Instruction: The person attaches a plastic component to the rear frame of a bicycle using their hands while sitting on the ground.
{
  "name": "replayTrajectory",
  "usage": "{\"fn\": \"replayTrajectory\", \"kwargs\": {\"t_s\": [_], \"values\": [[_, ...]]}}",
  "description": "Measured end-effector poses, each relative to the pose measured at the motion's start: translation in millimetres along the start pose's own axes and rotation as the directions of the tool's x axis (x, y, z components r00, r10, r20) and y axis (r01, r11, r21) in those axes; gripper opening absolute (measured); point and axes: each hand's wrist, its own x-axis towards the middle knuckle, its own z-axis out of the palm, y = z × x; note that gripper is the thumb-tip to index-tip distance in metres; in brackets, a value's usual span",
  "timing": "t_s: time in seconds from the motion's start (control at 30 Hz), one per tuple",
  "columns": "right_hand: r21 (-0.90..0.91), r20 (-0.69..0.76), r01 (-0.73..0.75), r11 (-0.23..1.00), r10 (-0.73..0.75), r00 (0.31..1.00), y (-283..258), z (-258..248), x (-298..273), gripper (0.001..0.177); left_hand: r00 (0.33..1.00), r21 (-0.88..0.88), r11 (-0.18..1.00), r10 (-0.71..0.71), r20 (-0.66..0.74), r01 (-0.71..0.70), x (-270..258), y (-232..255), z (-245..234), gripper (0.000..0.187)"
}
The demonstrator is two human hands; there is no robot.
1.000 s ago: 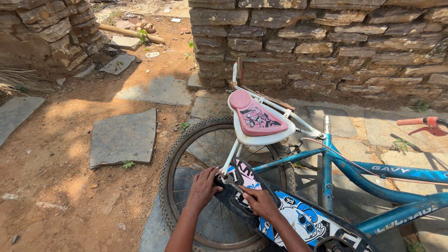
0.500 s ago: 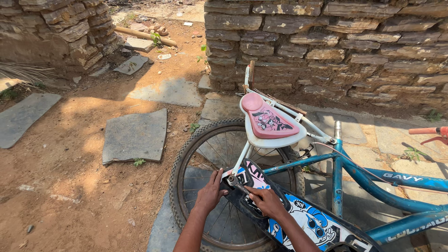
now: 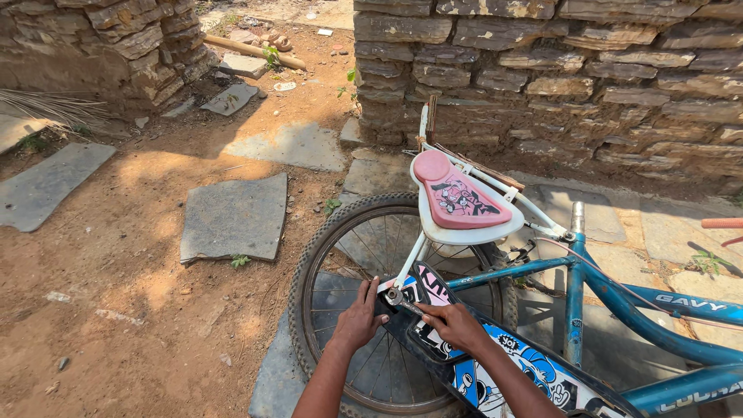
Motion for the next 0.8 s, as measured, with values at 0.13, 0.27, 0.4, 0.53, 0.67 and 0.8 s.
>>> {"fn": "replayTrajectory", "kwargs": {"t_s": [0.13,0.27,0.4,0.53,0.67,0.8], "values": [[-0.065,-0.080,0.114,0.991,-0.119,0.990,12.0,6.3,2.2,0.037,1.000,-0.006,1.000,-0.001,0.003,0.001,0.0,2.0,1.7,0.099],[-0.173,-0.096,0.247,0.953,-0.266,0.959,17.7,2.3,9.2,0.037,1.000,-0.004,1.000,-0.014,0.011,0.014,1.7,4.5,0.6,0.099],[-0.198,-0.024,0.258,0.946,-0.267,0.963,18.2,-1.8,18.4,0.042,0.999,-0.031,0.999,-0.043,0.021,0.044,2.4,8.2,-1.4,0.098],[-0.219,-0.014,0.306,0.927,-0.316,0.949,22.2,-1.1,26.4,0.045,0.998,-0.053,0.997,-0.064,0.018,0.065,5.9,11.2,-4.4,0.096],[-0.547,0.136,0.439,0.713,-0.442,0.887,8.3,-40.4,52.6,0.034,0.999,-0.104,0.994,-0.036,0.005,0.037,-3.1,12.8,-6.7,0.095],[-0.643,0.378,0.650,0.405,-0.571,0.729,-18.9,-75.3,92.9,0.031,0.999,-0.133,0.991,0.013,-0.049,-0.019,-9.1,12.1,-4.3,0.097]]}}
